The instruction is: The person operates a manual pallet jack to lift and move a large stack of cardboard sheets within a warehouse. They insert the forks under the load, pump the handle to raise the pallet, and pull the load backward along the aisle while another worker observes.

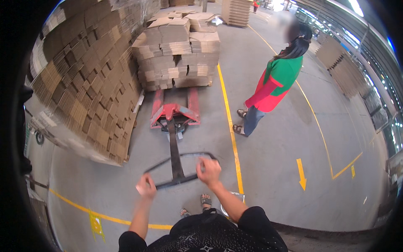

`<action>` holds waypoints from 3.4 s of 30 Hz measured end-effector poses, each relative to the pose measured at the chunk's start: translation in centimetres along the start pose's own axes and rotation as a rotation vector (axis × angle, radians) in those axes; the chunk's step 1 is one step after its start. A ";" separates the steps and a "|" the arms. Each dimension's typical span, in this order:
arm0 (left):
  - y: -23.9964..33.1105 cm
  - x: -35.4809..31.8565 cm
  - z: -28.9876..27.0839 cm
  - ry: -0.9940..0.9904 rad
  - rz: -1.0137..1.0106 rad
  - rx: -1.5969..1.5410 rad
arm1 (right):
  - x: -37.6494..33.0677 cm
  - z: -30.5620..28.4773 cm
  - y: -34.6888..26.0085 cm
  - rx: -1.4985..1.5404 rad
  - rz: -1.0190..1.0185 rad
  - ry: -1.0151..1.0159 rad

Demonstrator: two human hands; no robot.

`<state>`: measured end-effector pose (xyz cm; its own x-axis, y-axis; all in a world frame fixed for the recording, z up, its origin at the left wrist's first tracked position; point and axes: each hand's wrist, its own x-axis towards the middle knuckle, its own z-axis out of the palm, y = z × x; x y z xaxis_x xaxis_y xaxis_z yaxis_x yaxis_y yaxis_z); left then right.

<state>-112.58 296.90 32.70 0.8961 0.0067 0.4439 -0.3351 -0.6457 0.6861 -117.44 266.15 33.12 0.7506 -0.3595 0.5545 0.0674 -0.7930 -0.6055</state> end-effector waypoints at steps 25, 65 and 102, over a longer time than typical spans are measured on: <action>-4.4 -12.5 2.1 -1.465 0.244 0.512 | -11.8 -2.5 5.3 -0.253 0.038 -1.269; -1.2 1.8 -1.0 -1.068 -0.208 0.420 | -0.1 -0.9 1.9 -0.276 -0.048 -0.673; 1.9 6.4 1.1 -0.704 -0.183 0.198 | 7.0 -2.2 2.8 -0.183 -0.014 -0.654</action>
<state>-107.13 294.84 36.23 0.9289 -0.3198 -0.1866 -0.1636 -0.8067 0.5678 -113.44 260.31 36.51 0.9975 -0.0231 0.0675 0.0107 -0.8866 -0.4623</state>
